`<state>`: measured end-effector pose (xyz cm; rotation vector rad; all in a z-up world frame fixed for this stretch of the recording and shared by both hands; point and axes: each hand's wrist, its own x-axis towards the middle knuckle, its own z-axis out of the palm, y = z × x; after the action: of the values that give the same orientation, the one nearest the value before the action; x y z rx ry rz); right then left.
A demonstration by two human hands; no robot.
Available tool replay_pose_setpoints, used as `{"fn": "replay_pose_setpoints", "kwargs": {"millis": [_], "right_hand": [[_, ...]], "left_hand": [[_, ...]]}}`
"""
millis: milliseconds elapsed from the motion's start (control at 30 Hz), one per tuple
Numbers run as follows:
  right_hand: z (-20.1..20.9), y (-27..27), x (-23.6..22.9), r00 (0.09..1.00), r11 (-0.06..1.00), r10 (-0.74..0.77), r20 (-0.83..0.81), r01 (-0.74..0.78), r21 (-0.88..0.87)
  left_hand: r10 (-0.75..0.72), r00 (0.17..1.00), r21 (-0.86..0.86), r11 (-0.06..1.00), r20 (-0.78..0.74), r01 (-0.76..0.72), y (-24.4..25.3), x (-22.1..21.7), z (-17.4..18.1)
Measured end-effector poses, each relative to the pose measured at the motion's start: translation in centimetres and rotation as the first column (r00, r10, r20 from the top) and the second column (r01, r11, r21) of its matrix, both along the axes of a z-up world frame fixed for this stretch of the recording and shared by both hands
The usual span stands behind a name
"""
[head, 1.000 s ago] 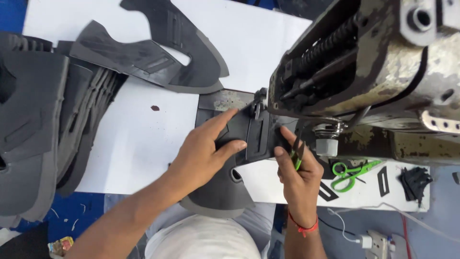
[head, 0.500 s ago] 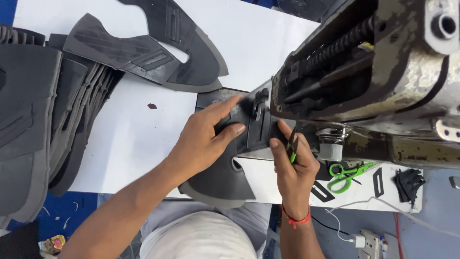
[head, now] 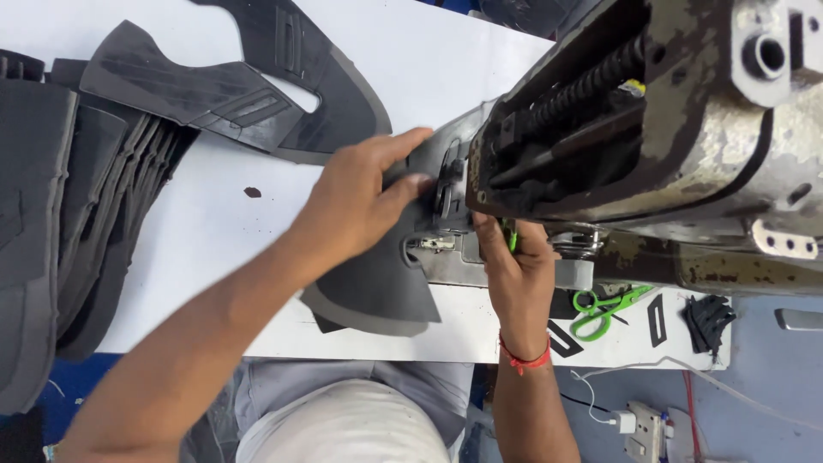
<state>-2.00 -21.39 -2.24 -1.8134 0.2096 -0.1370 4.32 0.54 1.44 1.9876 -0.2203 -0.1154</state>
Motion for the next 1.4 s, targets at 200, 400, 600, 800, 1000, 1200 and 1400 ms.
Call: {"fn": "replay_pose_setpoints", "kwargs": {"millis": [200,400,600,800,1000,1200,1400], "right_hand": [[2.2,-2.7,0.4,0.917,0.825,0.263,0.301,-0.052,-0.562],[3.4,-3.8,2.8,0.857,0.825,0.326,0.4,-0.051,-0.563],[6.3,-1.3,0.2,0.923,0.837,0.307,0.232,-0.145,-0.528],[3.3,-2.3,-2.5,0.997,0.903,-0.021,0.077,0.052,-0.426],[3.0,-0.9,-4.9,0.993,0.927,0.048,0.107,-0.004,-0.376],[2.6,2.1,-7.4,0.997,0.979,0.073,0.002,-0.071,-0.191],[2.1,3.6,-7.3,0.994,0.996,0.088,-0.067,-0.089,-0.019]], "left_hand": [[-0.267,0.927,0.089,0.964,0.264,0.252,0.0,5.6,0.0],[-0.523,0.851,0.258,0.829,0.045,0.496,-2.0,7.7,1.5],[0.067,0.903,-0.035,0.998,0.424,-0.057,-1.1,-2.6,3.0],[0.039,0.97,-0.158,0.984,-0.24,-0.079,-2.0,-8.0,-0.5],[0.089,0.992,-0.373,0.92,-0.089,-0.116,-1.1,-7.3,-1.4],[0.01,0.994,-0.251,0.967,-0.113,-0.038,0.7,-5.2,-0.4],[0.074,0.975,-0.191,0.975,-0.211,-0.115,0.3,-6.5,-0.2]]}}
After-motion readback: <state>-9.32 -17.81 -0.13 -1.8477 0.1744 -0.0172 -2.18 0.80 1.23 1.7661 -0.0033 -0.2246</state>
